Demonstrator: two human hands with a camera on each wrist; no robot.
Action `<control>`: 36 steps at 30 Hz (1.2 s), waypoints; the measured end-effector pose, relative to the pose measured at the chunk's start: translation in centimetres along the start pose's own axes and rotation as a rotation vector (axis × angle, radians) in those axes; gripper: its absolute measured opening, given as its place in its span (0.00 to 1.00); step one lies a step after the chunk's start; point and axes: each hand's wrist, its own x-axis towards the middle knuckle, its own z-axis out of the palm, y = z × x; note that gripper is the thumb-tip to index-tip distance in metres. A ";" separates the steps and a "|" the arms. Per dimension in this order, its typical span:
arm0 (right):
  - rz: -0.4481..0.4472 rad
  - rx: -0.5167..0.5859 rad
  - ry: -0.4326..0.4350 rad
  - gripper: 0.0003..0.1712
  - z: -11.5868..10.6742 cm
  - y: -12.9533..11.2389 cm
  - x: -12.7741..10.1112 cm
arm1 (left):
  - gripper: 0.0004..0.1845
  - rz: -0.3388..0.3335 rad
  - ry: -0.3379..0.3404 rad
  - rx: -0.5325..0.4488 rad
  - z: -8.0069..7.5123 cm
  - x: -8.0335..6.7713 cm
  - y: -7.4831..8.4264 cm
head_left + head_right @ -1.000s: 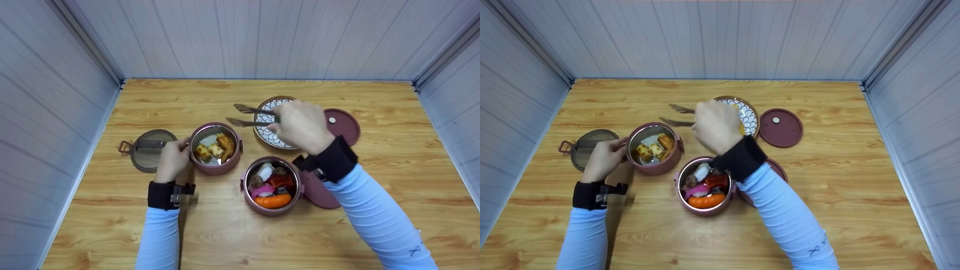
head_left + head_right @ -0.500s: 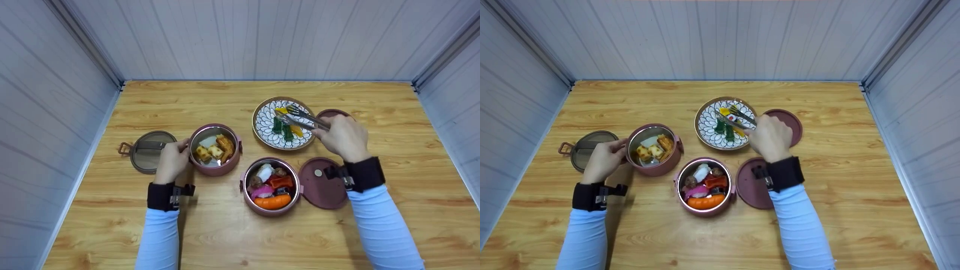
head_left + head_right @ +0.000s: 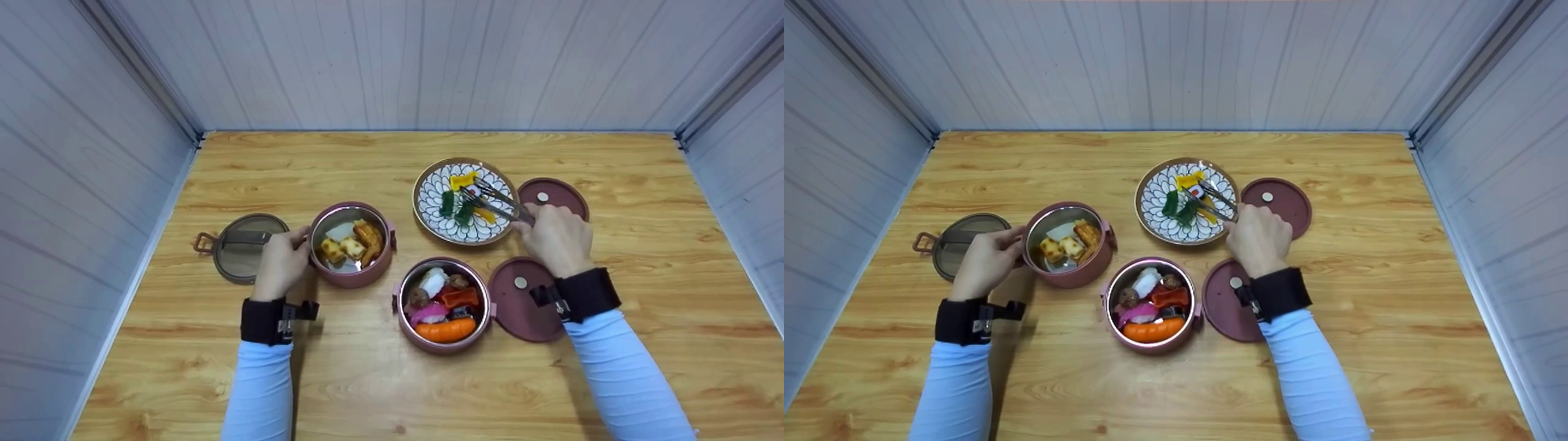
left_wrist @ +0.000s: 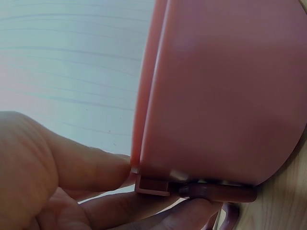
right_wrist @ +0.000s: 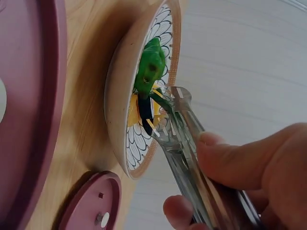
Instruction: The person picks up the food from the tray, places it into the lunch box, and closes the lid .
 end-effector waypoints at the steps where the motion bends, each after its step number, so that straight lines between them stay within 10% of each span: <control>1: -0.005 -0.012 0.012 0.27 0.0 0.0 0.0 | 0.20 0.001 0.001 0.003 0.0 0.0 0.0; 14: -0.048 -0.085 0.047 0.25 -1.1 0.4 -0.2 | 0.20 -0.003 -0.014 -0.020 -0.4 -0.2 -0.2; 27: -0.128 0.116 -0.015 0.23 -4.0 -1.1 -0.9 | 0.18 0.016 -0.061 0.049 -1.3 0.1 0.1; 36: -0.296 0.148 -0.197 0.26 -3.5 -6.3 -1.5 | 0.20 -0.026 -0.248 0.156 -2.3 1.6 1.7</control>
